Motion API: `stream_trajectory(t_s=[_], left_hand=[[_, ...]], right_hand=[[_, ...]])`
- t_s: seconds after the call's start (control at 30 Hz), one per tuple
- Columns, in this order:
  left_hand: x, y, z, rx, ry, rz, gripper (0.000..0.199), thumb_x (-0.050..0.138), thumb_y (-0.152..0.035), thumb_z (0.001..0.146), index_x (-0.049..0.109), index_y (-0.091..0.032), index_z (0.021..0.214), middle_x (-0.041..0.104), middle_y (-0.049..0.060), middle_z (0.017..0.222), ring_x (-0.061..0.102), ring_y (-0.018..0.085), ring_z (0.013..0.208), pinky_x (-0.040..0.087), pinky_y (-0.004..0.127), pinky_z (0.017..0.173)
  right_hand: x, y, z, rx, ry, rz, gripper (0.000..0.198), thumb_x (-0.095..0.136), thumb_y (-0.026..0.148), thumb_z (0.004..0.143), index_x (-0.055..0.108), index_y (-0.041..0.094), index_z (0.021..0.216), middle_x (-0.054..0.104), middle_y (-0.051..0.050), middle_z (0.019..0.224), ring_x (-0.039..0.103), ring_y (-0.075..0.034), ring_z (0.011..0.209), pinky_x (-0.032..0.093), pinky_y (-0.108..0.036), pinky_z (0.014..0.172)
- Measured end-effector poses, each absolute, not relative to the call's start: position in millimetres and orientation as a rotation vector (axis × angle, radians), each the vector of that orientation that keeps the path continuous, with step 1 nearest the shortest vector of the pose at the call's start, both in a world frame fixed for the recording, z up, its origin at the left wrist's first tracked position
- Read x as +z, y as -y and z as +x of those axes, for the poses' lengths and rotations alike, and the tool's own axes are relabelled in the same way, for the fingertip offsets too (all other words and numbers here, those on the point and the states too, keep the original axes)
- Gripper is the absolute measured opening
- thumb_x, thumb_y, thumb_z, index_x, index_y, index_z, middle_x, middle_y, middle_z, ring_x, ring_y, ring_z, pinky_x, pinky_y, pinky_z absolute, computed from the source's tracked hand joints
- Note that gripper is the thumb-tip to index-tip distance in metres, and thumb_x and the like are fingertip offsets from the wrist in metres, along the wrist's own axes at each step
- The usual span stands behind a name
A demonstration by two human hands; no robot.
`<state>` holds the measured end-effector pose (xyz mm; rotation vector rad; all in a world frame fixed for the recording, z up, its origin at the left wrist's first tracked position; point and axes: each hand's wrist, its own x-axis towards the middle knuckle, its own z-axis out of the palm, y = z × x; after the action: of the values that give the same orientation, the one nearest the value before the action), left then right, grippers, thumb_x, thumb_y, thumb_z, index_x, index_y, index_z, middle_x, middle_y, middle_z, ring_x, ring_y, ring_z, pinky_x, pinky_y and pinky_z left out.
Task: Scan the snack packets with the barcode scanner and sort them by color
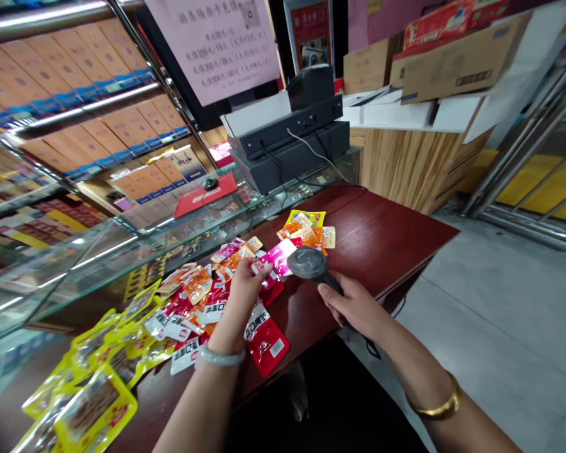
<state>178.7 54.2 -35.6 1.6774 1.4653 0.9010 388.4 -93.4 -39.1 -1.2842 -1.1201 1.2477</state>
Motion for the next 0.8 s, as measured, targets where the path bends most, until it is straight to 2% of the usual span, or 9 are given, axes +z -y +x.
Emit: stream_trajectory(t_s=[0.1, 0.2, 0.3, 0.4, 0.53, 0.63, 0.7, 0.8], left_hand=[[-18, -60, 193, 0.923, -1.259, 1.701, 0.049, 0.073, -0.036, 0.079, 0.052, -0.018, 0.119, 0.069, 0.011, 0.103, 0.068, 0.021, 0.095, 0.052, 0.033, 0.082], [3, -43, 176, 0.719, -1.218, 2.064, 0.058, 0.076, -0.029, 0.077, 0.052, -0.022, 0.13, 0.06, 0.014, 0.133, 0.055, 0.027, 0.126, 0.042, 0.043, 0.105], [14, -9, 139, 0.177, -1.323, 2.483, 0.054, 0.081, -0.027, 0.07, 0.064, -0.03, 0.121, 0.057, 0.009, 0.138, 0.047, 0.034, 0.132, 0.032, 0.053, 0.112], [10, 16, 113, -0.099, -1.408, 2.591, 0.056, 0.081, -0.032, 0.07, 0.063, -0.035, 0.124, 0.049, 0.009, 0.145, 0.043, 0.037, 0.134, 0.032, 0.055, 0.109], [-5, 18, 108, -0.046, -1.534, 2.623, 0.041, 0.074, -0.047, 0.077, 0.064, -0.026, 0.11, 0.057, 0.013, 0.131, 0.051, 0.035, 0.124, 0.039, 0.046, 0.102], [-11, 10, 113, 0.052, -1.773, 2.465, 0.041, 0.065, -0.054, 0.083, 0.057, -0.021, 0.108, 0.067, 0.012, 0.1, 0.063, 0.032, 0.101, 0.045, 0.038, 0.084], [-11, 6, 116, 0.097, -1.885, 2.287, 0.045, 0.063, -0.057, 0.085, 0.052, -0.021, 0.111, 0.067, 0.008, 0.084, 0.066, 0.03, 0.086, 0.043, 0.032, 0.071], [-11, 3, 121, 0.185, -1.837, 2.205, 0.044, 0.065, -0.055, 0.084, 0.05, -0.022, 0.111, 0.067, 0.006, 0.084, 0.067, 0.028, 0.083, 0.038, 0.028, 0.065]], right_hand=[[-46, 95, 391, 1.215, 1.095, -1.336, 0.043, 0.055, 0.063, 0.09, 0.048, 0.021, 0.085, 0.05, 0.006, 0.062, 0.046, -0.009, 0.047, 0.038, -0.021, 0.044], [-50, 100, 392, 1.232, 1.109, -1.355, 0.041, 0.053, 0.062, 0.092, 0.048, 0.021, 0.085, 0.049, 0.006, 0.058, 0.044, -0.008, 0.045, 0.036, -0.021, 0.044], [-49, 105, 392, 1.267, 1.132, -1.346, 0.039, 0.053, 0.06, 0.093, 0.049, 0.021, 0.087, 0.049, 0.007, 0.058, 0.043, -0.008, 0.045, 0.035, -0.021, 0.044], [-46, 107, 391, 1.278, 1.182, -1.377, 0.039, 0.054, 0.059, 0.093, 0.052, 0.02, 0.096, 0.051, 0.006, 0.06, 0.045, -0.01, 0.047, 0.036, -0.022, 0.046], [-47, 109, 389, 1.281, 1.266, -1.422, 0.044, 0.055, 0.061, 0.091, 0.054, 0.019, 0.103, 0.051, 0.005, 0.058, 0.046, -0.011, 0.047, 0.035, -0.024, 0.046], [-48, 113, 388, 1.285, 1.292, -1.412, 0.042, 0.053, 0.061, 0.092, 0.054, 0.019, 0.099, 0.051, 0.004, 0.06, 0.047, -0.011, 0.048, 0.036, -0.024, 0.048], [-47, 117, 386, 1.307, 1.31, -1.398, 0.041, 0.053, 0.06, 0.092, 0.053, 0.02, 0.094, 0.05, 0.005, 0.06, 0.047, -0.011, 0.049, 0.036, -0.024, 0.048], [-43, 121, 381, 1.348, 1.349, -1.384, 0.041, 0.055, 0.061, 0.091, 0.052, 0.02, 0.091, 0.047, 0.005, 0.06, 0.046, -0.011, 0.049, 0.035, -0.023, 0.047]])
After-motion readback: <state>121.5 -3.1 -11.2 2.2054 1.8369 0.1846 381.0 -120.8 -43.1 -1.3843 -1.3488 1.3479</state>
